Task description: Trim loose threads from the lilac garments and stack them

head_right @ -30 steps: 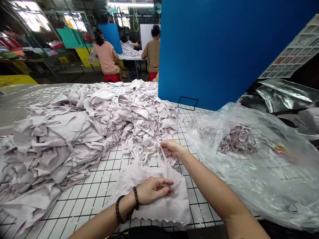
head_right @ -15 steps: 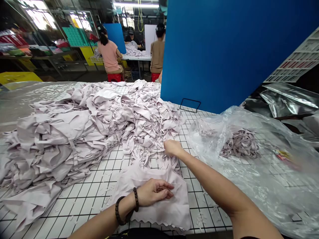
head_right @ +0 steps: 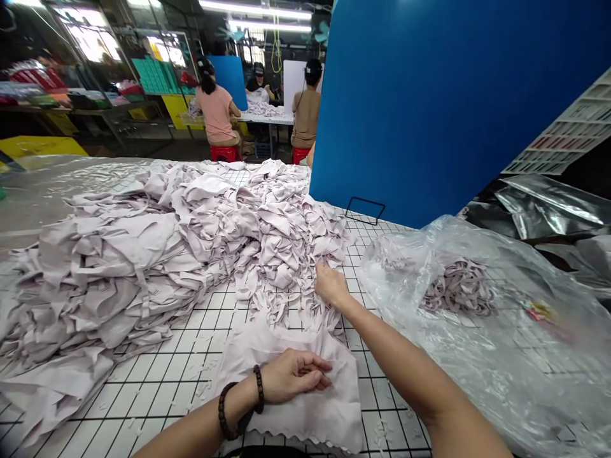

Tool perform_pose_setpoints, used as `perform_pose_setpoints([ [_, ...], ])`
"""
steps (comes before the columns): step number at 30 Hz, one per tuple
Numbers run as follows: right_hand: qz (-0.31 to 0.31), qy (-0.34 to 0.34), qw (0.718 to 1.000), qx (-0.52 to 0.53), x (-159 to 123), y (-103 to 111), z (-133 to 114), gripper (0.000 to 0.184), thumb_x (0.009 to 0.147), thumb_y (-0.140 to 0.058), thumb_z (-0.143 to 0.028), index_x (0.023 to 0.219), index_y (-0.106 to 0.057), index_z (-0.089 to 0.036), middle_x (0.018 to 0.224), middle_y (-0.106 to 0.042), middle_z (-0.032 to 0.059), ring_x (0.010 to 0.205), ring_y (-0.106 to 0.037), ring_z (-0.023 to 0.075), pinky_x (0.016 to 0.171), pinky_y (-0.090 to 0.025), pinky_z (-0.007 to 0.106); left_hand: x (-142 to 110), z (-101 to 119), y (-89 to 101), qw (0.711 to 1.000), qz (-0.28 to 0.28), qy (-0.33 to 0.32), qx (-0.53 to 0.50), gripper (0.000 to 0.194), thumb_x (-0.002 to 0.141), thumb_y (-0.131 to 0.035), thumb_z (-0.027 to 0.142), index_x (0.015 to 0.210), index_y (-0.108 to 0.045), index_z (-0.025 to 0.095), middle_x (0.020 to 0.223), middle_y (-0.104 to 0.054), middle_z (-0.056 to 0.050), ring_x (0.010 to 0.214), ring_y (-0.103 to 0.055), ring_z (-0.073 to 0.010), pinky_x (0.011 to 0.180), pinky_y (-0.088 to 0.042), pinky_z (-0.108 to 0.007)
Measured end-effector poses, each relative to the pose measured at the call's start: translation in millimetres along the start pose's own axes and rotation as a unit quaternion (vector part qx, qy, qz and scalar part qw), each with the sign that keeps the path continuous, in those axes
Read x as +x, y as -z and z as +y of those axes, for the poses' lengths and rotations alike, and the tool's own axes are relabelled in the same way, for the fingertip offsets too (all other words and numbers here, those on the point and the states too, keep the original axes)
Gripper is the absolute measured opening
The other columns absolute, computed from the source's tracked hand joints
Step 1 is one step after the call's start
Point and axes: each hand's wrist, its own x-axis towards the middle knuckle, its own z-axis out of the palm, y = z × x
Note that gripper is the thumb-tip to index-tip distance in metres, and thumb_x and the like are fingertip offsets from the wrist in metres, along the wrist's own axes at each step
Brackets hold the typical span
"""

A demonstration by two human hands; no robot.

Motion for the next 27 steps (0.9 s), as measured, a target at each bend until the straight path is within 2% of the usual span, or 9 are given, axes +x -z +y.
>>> perform_pose_setpoints([
  [3,0.028,0.018,0.999,0.016,1,11,2,0.028,0.089,-0.037,-0.018,0.108,-0.057,-0.02,0.104,-0.067,0.0069,0.092,-0.063,0.0219,0.073,-0.045,0.03,0,0,-0.8,0.999,-0.003,0.01,-0.032,0.046,0.082,-0.055,0.048,0.115,-0.059,0.016,0.103,-0.068,-0.014,0.095,-0.064,-0.0225,0.086,-0.048,-0.038],
  [6,0.08,0.105,0.989,0.07,-12,28,3,0.029,0.092,-0.038,-0.023,0.111,-0.06,-0.023,0.11,-0.066,0.0031,0.098,-0.061,0.0175,0.079,-0.045,0.026,1,7,-1.6,0.993,0.024,0.001,-0.119,0.057,0.08,-0.058,0.049,0.123,-0.049,0.014,0.1,-0.066,-0.014,0.084,-0.066,-0.0204,0.079,-0.051,-0.036],
  [10,0.149,0.244,0.944,0.165,-50,47,4,0.026,0.092,-0.043,-0.024,0.11,-0.062,-0.022,0.104,-0.069,0.0025,0.093,-0.063,0.0143,0.078,-0.047,0.024,2,29,2.7,0.945,0.234,-0.088,-0.211,0.071,0.081,-0.059,0.046,0.137,-0.022,0.026,0.125,-0.047,-0.015,0.077,-0.064,-0.0132,0.074,-0.053,-0.033],
  [12,0.155,0.28,0.93,0.179,-67,52,5,0.025,0.09,-0.045,-0.022,0.109,-0.063,-0.022,0.101,-0.07,0.0029,0.092,-0.063,0.0141,0.078,-0.047,0.024,3,42,8.2,0.923,0.295,-0.111,-0.219,0.074,0.079,-0.063,0.043,0.138,-0.02,0.031,0.134,-0.039,-0.013,0.079,-0.063,-0.0109,0.076,-0.053,-0.032],
  [14,0.148,0.291,0.928,0.181,-79,54,7,0.025,0.09,-0.046,-0.022,0.108,-0.064,-0.022,0.1,-0.07,0.0039,0.091,-0.063,0.015,0.077,-0.047,0.025,4,50,14.0,0.933,0.268,-0.091,-0.223,0.066,0.076,-0.066,0.043,0.132,-0.035,0.025,0.126,-0.046,-0.012,0.072,-0.062,-0.0091,0.07,-0.053,-0.028],
  [17,0.11,0.272,0.938,0.186,-86,52,12,0.026,0.091,-0.045,-0.025,0.107,-0.065,-0.023,0.1,-0.07,0.0049,0.092,-0.063,0.0161,0.078,-0.047,0.027,6,55,19.1,0.954,0.195,-0.039,-0.226,0.045,0.073,-0.068,0.046,0.1,-0.058,0.011,0.094,-0.062,-0.008,0.059,-0.058,-0.0069,0.058,-0.048,-0.021],
  [19,0.078,0.257,0.945,0.186,-85,50,16,0.027,0.092,-0.043,-0.026,0.108,-0.065,-0.023,0.102,-0.069,0.0046,0.093,-0.061,0.0162,0.08,-0.045,0.027,5,55,19.4,0.955,0.179,-0.022,-0.235,0.041,0.071,-0.069,0.047,0.088,-0.059,0.01,0.083,-0.064,-0.005,0.058,-0.057,-0.0069,0.056,-0.047,-0.02],
  [24,0.033,0.228,0.969,0.088,-66,43,33,0.033,0.086,-0.045,-0.012,0.111,-0.063,-0.022,0.103,-0.068,0.0056,0.098,-0.054,0.0198,0.084,-0.04,0.03,6,55,15.9,0.947,0.162,-0.011,-0.275,0.039,0.071,-0.071,0.044,0.087,-0.059,0.01,0.088,-0.065,-0.007,0.068,-0.063,-0.0099,0.062,-0.049,-0.02],
  [27,0.017,0.194,0.98,0.038,-51,33,40,0.03,0.083,-0.046,-0.012,0.107,-0.064,-0.02,0.098,-0.067,0.0067,0.096,-0.054,0.0213,0.084,-0.038,0.031,9,58,12.6,0.942,0.161,-0.01,-0.294,0.034,0.072,-0.072,0.038,0.087,-0.06,0.009,0.083,-0.065,-0.006,0.067,-0.062,-0.0089,0.063,-0.05,-0.018],
])
